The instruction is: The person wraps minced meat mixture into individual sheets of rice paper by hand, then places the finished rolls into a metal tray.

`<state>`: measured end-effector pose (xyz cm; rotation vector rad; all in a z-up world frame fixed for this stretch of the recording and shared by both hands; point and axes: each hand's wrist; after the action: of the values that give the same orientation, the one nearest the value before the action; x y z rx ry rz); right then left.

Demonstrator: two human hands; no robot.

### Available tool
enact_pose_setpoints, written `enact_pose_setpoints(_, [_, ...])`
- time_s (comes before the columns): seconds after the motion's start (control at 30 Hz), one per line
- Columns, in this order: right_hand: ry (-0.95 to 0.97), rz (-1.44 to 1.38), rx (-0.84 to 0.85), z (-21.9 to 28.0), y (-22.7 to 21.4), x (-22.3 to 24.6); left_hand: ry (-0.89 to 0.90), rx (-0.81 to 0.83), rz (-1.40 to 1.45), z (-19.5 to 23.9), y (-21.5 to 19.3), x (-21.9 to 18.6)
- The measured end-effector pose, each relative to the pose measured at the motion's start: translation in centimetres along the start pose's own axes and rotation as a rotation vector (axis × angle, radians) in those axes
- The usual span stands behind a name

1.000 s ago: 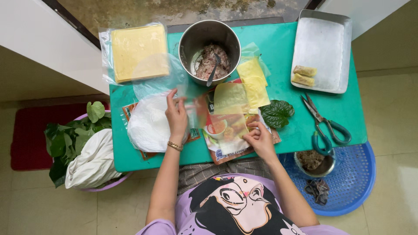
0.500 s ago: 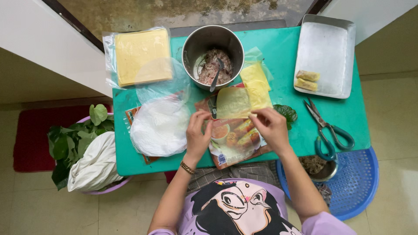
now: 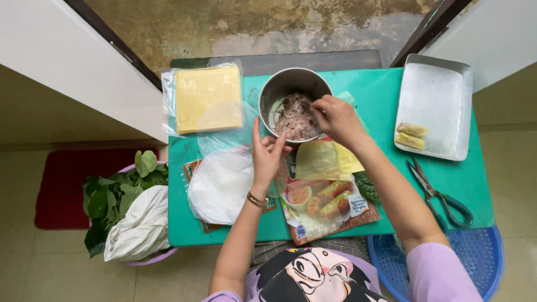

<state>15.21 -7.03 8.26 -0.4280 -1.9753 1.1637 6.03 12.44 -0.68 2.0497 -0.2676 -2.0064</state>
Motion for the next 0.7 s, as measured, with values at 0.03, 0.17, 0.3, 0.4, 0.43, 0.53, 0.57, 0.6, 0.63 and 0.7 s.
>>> enact_pose_setpoints(0.03, [-0.010, -0.050, 0.004, -0.5, -0.5, -0.5, -0.001, -0.003, -0.002, 0.1, 0.0, -0.1])
enact_pose_setpoints(0.17, [0.070, -0.208, -0.036, -1.3, -1.1, -1.1, 0.026, 0.059, -0.037, 0.4, 0.2, -0.5])
enact_pose_setpoints(0.3, [-0.041, -0.087, -0.098, -3.7, 2.9, -1.3, 0.038, 0.071, -0.025, 0.4, 0.6, -1.5])
enact_pose_setpoints(0.4, [-0.055, -0.107, -0.052, -4.2, 5.3, -1.5, 0.015, 0.080, 0.009, 0.5, 0.5, -1.6])
enact_pose_setpoints(0.43, [-0.049, -0.137, -0.020, -4.3, 5.8, -1.4, 0.013, 0.075, 0.010, 0.5, 0.4, -1.5])
enact_pose_setpoints(0.53, [-0.143, -0.251, 0.125, -4.3, 6.5, -0.3, 0.026, 0.091, -0.003, 0.5, 0.2, -1.3])
enact_pose_setpoints(0.57, [-0.143, -0.251, 0.124, -3.9, 6.2, 0.2, 0.041, 0.102, 0.025, 0.6, 0.3, -1.4])
enact_pose_setpoints(0.6, [-0.183, -0.236, 0.231, -3.4, 5.7, 0.8, 0.057, 0.109, 0.051, 0.5, 0.2, -1.5])
enact_pose_setpoints(0.63, [-0.223, -0.220, 0.338, -3.2, 5.2, 1.1, 0.059, 0.107, 0.049, 0.3, 0.2, -1.6])
enact_pose_setpoints(0.7, [-0.190, -0.207, 0.247, -4.0, 3.2, -0.2, -0.007, 0.103, 0.061, 0.5, 0.3, -2.0])
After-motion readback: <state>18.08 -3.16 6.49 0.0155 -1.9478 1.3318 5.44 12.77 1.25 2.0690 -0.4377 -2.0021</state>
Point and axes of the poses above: each hand's wrist, its own z-axis away from the middle knuckle, its own y-axis out of the palm, x = y × z, and after that the axes turned 12 degrees about x, right-handed
